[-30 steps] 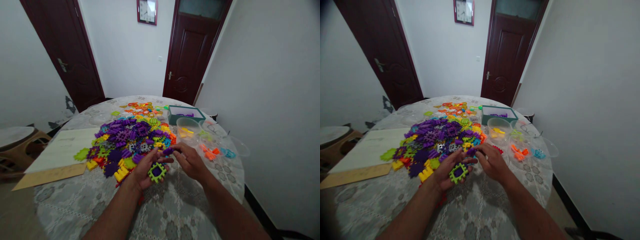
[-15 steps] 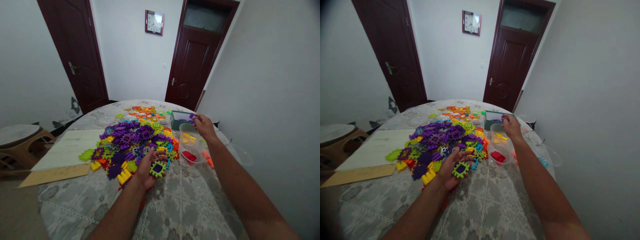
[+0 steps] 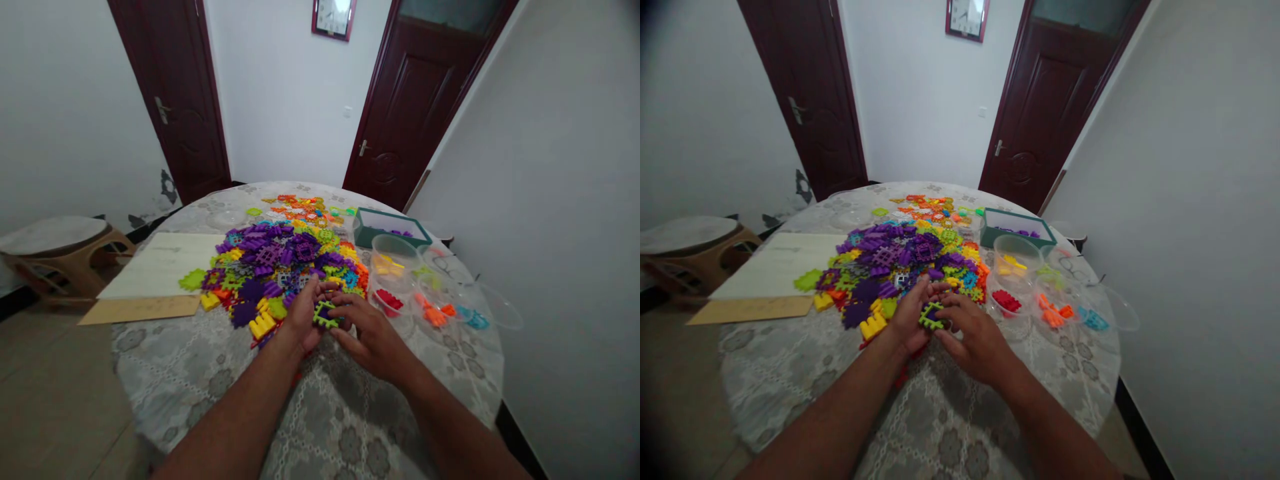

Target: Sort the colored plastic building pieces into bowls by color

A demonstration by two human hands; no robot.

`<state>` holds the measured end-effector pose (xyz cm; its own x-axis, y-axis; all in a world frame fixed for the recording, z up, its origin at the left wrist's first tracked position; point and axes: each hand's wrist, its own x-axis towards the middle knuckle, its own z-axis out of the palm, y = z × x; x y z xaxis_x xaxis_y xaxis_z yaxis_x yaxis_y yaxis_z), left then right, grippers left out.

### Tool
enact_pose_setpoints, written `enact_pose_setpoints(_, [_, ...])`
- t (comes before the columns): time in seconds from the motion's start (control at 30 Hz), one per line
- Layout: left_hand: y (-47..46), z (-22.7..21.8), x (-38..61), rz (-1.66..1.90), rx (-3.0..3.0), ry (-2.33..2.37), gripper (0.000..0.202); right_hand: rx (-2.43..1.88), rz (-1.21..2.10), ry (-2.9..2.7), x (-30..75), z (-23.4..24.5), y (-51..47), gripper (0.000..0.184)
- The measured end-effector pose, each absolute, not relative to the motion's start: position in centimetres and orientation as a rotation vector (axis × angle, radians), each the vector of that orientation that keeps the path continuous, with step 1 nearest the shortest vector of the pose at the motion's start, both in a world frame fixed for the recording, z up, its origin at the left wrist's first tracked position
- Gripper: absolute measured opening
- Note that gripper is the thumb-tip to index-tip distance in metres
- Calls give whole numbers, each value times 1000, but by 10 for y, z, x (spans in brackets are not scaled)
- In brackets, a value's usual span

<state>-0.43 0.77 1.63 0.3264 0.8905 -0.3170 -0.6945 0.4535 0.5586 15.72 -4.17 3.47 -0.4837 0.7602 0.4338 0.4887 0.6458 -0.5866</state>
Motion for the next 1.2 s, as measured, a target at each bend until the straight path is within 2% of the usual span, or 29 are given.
enact_pose_setpoints(0.23, [9,15,-4,1033,443,708,41,-897,572,-2023,167,44,-36,18])
enact_pose_setpoints(0.43, [7,22,-6,1022,470,766,22,-1165,370,-1888,197,57,-36,17])
enact_pose_setpoints(0.63, [6,23,-8,1010,457,714,38,-1453,-3,-1784,271,69,-9,25])
enact_pose_setpoints(0.77, [3,23,-8,1006,471,611,55,-1797,-331,-1598,339,75,31,31])
enact_pose_setpoints(0.87, [0,21,-8,1004,511,554,60,-2089,-427,-1416,375,76,58,35])
enact_pose_setpoints(0.93, [-1,20,-7,1010,533,556,63,-2137,-435,-1357,380,75,65,39])
enact_pose_setpoints(1.03, [-1,19,-6,1006,526,566,62,-1904,-355,-1468,353,72,54,38])
enact_pose_setpoints(1.2, [0,16,-3,998,520,589,48,-1393,146,-1874,245,62,-9,25])
